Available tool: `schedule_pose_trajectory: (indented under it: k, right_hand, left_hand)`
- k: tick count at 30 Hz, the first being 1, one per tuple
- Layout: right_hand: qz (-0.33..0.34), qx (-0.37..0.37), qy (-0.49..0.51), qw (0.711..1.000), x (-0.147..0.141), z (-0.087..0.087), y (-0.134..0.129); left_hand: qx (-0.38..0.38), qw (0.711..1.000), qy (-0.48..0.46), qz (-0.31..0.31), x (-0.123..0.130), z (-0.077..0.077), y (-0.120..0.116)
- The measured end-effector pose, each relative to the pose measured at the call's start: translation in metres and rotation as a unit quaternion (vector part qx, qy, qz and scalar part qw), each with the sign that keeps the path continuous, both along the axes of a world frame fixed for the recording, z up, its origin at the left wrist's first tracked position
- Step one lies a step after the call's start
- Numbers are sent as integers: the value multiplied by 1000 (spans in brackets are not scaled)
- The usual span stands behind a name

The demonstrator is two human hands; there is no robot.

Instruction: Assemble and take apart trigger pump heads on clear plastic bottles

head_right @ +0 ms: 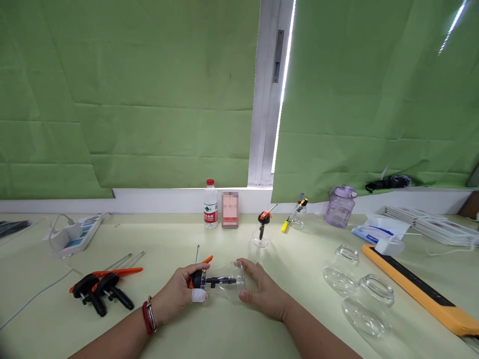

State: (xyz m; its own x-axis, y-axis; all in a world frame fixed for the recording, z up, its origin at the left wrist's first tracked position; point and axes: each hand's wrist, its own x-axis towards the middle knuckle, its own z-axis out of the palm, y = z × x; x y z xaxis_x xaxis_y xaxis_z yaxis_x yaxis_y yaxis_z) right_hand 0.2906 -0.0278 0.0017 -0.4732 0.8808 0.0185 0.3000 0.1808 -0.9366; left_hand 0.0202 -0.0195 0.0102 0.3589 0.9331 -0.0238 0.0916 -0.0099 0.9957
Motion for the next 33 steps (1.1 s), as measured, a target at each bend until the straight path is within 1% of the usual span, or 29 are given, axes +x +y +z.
schedule_pose_trajectory:
  k: [3,6,9,17,20,26,30,33]
  right_hand:
    - [6,34,16,999,1,-3,1]
    - [7,45,32,998,1,-5,2]
    - [10,48,51,997,0,-3,2]
    - [22,4,118,993,-13,17,-6]
    - [22,-13,134,991,-17,21,-8]
    - [-37,-25,126,991,-19,17,-6]
    - [-47,-10,111,993,-17,15,-7]
    - [-29,-9,125,992,-13,13,-7]
  left_hand:
    - [0,1000,1,-3,0,2,-1]
    - [-5,1000,0,0,2,5,-3]
    - [-19,1000,-11,3,3,5,-3]
    - [-16,1000,-21,-7,5,3,-5]
    - [-18,1000,-19,-10,5,3,-5]
    - [5,1000,-18,-17,6,-2,-4]
    - [9,1000,-7,-14,6,0,-5]
    - [8,1000,-6,1,5,3,-5]
